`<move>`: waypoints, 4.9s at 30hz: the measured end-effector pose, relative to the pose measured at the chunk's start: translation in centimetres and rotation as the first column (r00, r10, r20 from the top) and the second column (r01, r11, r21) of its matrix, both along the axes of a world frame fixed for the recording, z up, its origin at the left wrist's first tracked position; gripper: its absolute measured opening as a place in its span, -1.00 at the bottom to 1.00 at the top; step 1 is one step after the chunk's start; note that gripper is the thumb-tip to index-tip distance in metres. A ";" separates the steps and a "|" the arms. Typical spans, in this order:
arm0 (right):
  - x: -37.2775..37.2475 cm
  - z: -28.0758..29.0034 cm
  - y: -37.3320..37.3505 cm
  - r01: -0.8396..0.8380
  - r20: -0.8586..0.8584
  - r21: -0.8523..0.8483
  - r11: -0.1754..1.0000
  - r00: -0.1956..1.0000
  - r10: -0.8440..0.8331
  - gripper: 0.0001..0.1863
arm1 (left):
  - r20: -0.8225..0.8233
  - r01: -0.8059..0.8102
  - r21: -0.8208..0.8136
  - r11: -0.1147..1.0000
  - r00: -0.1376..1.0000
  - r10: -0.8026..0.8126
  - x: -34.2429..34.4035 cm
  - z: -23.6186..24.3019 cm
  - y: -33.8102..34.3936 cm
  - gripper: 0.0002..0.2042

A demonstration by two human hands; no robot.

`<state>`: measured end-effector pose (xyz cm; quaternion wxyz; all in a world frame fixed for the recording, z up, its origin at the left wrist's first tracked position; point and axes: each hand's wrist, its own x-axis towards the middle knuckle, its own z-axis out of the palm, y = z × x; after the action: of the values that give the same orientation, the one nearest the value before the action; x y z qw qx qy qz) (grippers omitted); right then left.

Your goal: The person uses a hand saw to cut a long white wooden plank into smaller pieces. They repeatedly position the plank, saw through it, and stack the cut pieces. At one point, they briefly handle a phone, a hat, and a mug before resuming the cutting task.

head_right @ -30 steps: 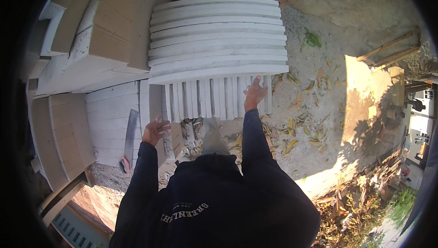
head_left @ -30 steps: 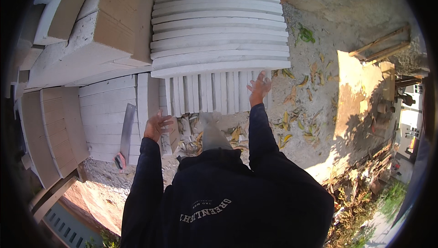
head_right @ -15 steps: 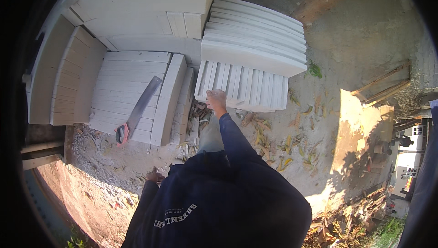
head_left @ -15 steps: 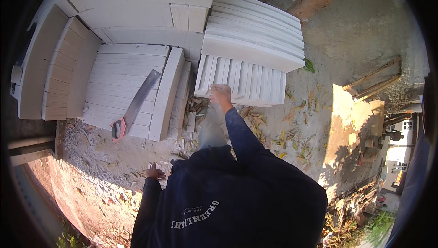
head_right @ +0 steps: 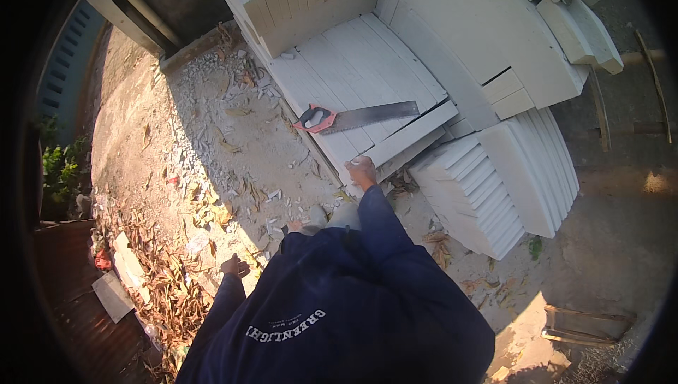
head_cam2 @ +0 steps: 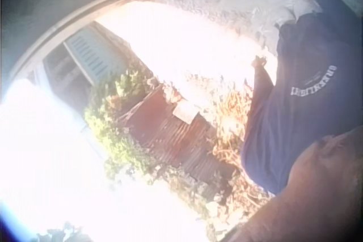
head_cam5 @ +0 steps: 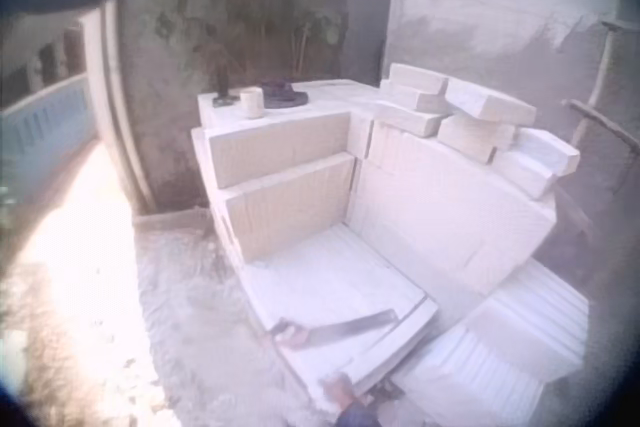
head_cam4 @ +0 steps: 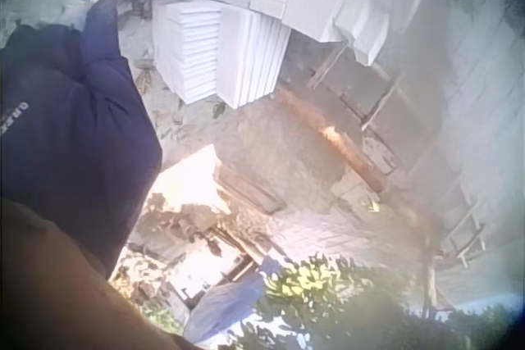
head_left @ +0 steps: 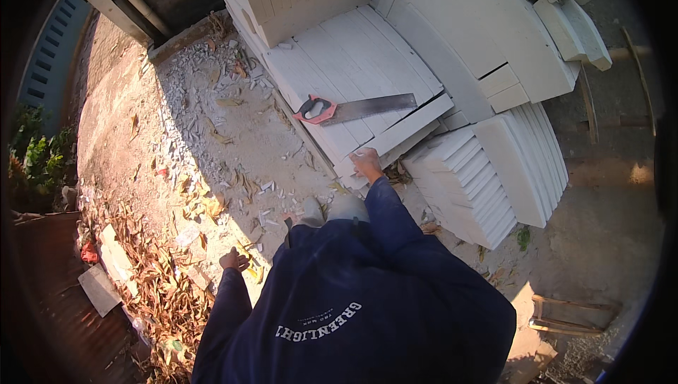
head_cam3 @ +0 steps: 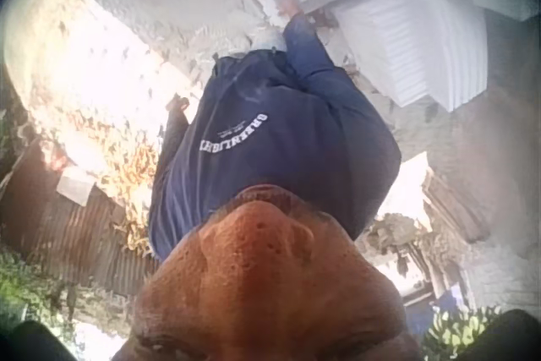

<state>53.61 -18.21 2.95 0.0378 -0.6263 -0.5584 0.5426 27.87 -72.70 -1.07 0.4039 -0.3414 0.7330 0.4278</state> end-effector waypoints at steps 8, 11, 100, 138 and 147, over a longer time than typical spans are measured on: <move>-7.7 -0.8 -2.7 0.077 -0.268 -0.174 0.982 0.956 -0.122 -0.68 | -0.141 0.766 -0.139 0.627 0.612 -0.779 1.7 -0.6 -3.0 -0.81; -6.5 -1.8 -0.5 0.108 -0.218 -0.187 0.976 0.965 -0.148 -0.67 | 0.109 0.399 -0.097 0.912 0.915 -0.389 -2.0 1.9 8.0 -0.81; -70.6 40.9 17.0 0.410 -0.475 0.879 -0.243 0.708 -0.523 -0.66 | -0.747 0.834 -0.531 0.153 -0.545 0.381 -82.2 41.8 99.3 -0.24; -89.5 41.3 43.6 -0.156 0.196 0.944 0.292 0.974 -0.113 -0.26 | -0.720 0.744 -0.668 -0.002 -0.646 0.254 -86.2 45.9 102.7 -0.30; -88.4 43.1 39.9 -0.092 0.151 0.939 0.331 0.976 -0.156 -0.24 | -0.680 0.698 -0.716 0.020 -0.704 0.205 -86.0 45.7 102.1 -0.25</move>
<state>-34.81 21.72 46.00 0.3434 -0.5540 -0.7569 0.0480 -58.15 29.40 44.67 -0.0456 0.8111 0.4931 0.3112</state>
